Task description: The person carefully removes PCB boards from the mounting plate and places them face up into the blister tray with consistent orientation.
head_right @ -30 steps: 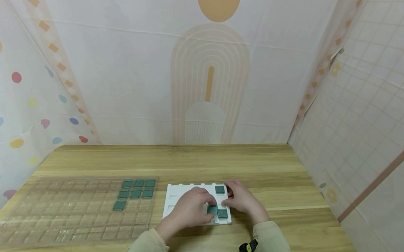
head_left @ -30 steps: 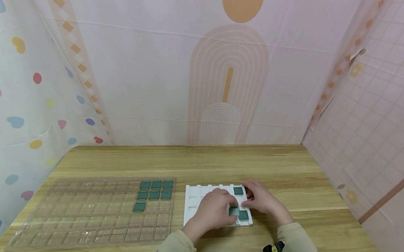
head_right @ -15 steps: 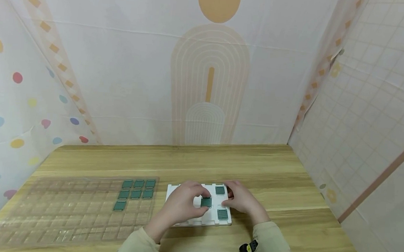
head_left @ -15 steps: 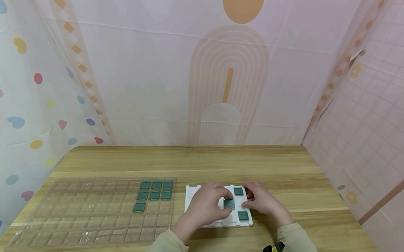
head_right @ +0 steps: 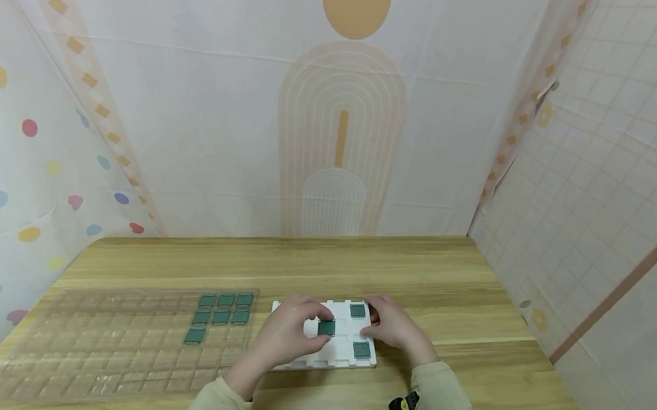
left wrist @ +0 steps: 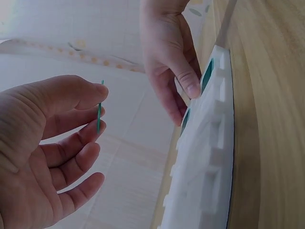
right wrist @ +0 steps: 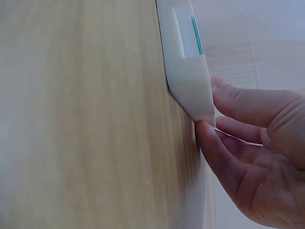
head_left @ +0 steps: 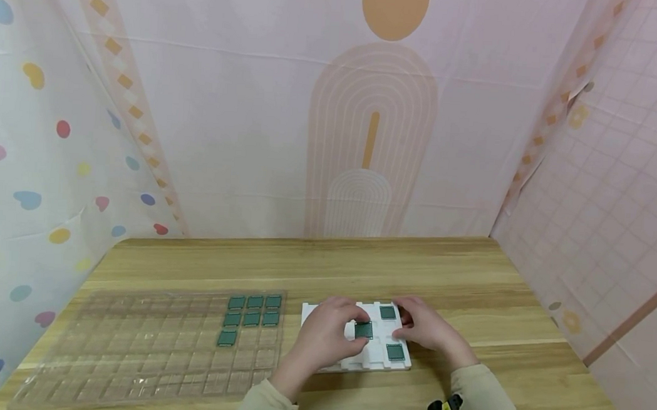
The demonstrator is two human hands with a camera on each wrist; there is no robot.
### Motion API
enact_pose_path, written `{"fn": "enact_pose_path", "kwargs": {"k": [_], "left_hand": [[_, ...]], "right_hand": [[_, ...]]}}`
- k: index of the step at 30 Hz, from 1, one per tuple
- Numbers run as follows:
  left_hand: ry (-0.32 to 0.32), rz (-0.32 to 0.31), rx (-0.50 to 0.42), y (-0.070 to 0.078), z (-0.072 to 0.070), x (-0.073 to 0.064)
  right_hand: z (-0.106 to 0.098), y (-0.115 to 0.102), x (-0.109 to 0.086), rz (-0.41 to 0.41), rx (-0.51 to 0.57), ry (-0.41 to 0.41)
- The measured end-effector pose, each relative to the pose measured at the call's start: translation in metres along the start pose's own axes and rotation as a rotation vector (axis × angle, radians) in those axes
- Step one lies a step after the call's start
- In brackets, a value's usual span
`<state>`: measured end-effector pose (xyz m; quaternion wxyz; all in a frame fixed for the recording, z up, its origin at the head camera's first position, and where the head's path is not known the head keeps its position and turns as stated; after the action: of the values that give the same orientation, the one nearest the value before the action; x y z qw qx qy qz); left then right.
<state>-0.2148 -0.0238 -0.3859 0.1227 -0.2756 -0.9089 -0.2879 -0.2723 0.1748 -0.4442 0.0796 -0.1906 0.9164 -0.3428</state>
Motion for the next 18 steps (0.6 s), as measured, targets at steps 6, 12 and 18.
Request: {"fn": "enact_pose_path", "kwargs": {"k": [6,12,18], "left_hand": [[-0.003,-0.041,0.013,-0.010,-0.009,-0.005],[0.024,-0.065,-0.013,-0.024,-0.018,-0.014],[0.087,-0.063,0.003,-0.038,-0.031,-0.022]], "right_hand": [[0.000,0.000,0.000,0.010,-0.017,0.004],[0.000,-0.002,-0.001,0.001,-0.014,0.004],[0.000,-0.003,-0.002,-0.012,-0.013,0.006]]}}
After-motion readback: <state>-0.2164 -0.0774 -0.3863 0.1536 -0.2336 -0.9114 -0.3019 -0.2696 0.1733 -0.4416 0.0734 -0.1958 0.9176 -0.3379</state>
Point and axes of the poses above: each hand's wrist, its own x-axis towards the middle knuckle, its own z-axis out of the palm, y = z × x, the point moved 5 cm from there along x, towards the middle knuckle, and after that the axes turned 1 degree about x, right-handed, at the moved point
